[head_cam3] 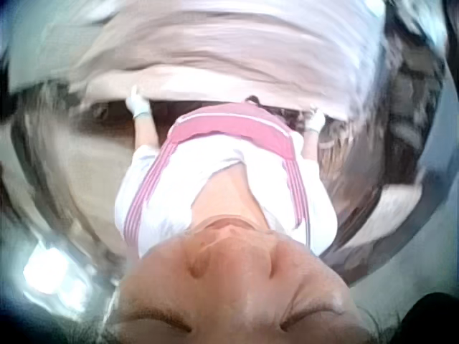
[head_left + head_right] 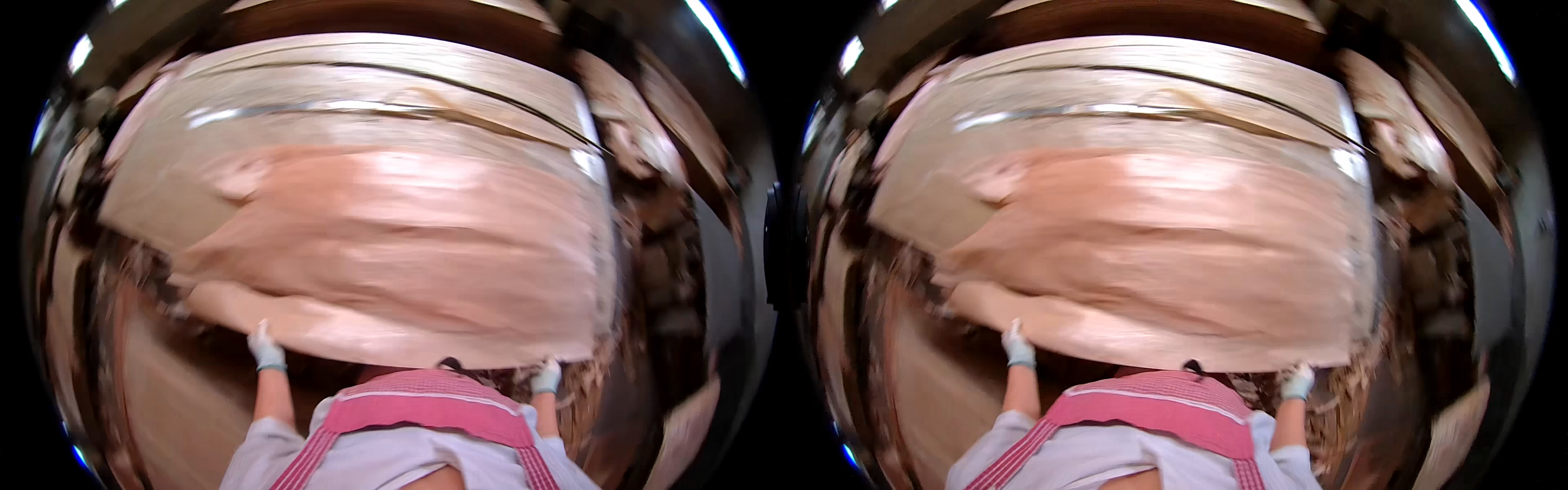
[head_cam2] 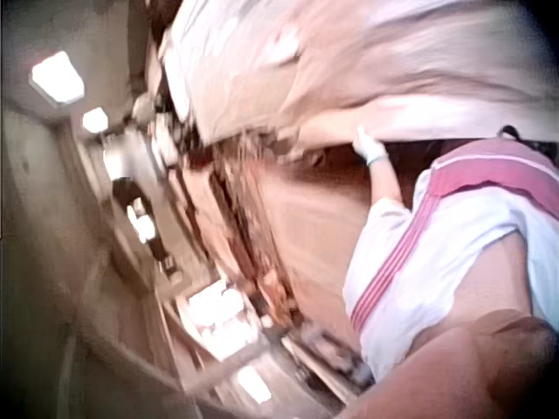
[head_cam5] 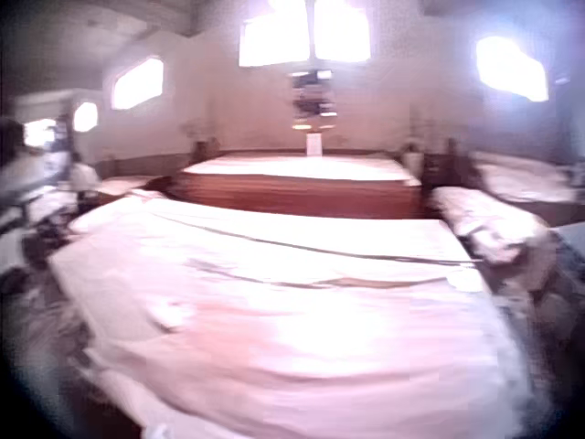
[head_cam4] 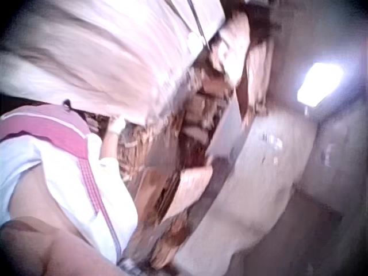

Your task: The person applies thin wood veneer sheets to a large wooden panel, smoothing them by hand and using a utility knife to trim edges and overlaps. They secure the veneer with small white clips and use a long wooden stick to lift and position the sheets. The process involves repeated peeling, aligning, and trimming of veneer layers.

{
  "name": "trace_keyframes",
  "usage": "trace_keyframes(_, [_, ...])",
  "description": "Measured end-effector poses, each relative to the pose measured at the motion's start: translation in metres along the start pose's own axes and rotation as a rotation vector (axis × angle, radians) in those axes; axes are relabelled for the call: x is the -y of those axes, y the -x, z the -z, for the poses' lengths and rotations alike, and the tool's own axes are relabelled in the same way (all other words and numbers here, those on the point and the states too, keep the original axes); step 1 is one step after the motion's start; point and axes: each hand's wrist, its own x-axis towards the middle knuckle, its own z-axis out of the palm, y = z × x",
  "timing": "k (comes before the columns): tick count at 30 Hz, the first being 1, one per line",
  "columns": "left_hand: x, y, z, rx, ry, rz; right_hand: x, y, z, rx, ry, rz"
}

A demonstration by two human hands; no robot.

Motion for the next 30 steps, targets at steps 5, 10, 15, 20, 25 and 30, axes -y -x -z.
trace_keyframes(5, [0.017, -0.035, 0.033, 0.055, -0.061, 0.147, -0.015, -0.011, -0.011, -0.175, 0.019, 0.309])
trace_keyframes(10, [0.021, -0.039, 0.007, -0.012, -0.231, 0.206, -0.002, 0.008, -0.009, -0.277, 0.024, 0.339])
trace_keyframes(15, [0.036, -0.023, -0.010, 0.058, -0.219, 0.244, 0.015, 0.003, 0.009, -0.293, -0.085, 0.380])
trace_keyframes(20, [0.029, -0.031, 0.007, -0.022, -0.200, 0.124, 0.013, -0.021, 0.010, -0.265, -0.071, 0.380])
trace_keyframes(25, [-0.045, -0.028, -0.051, -0.489, -1.130, -0.215, 0.023, 0.001, 0.014, -0.225, -0.089, 0.212])
trace_keyframes(30, [-0.063, -0.069, -0.182, 0.003, -1.134, -1.082, 0.017, -0.028, 0.019, -0.230, 0.007, 0.280])
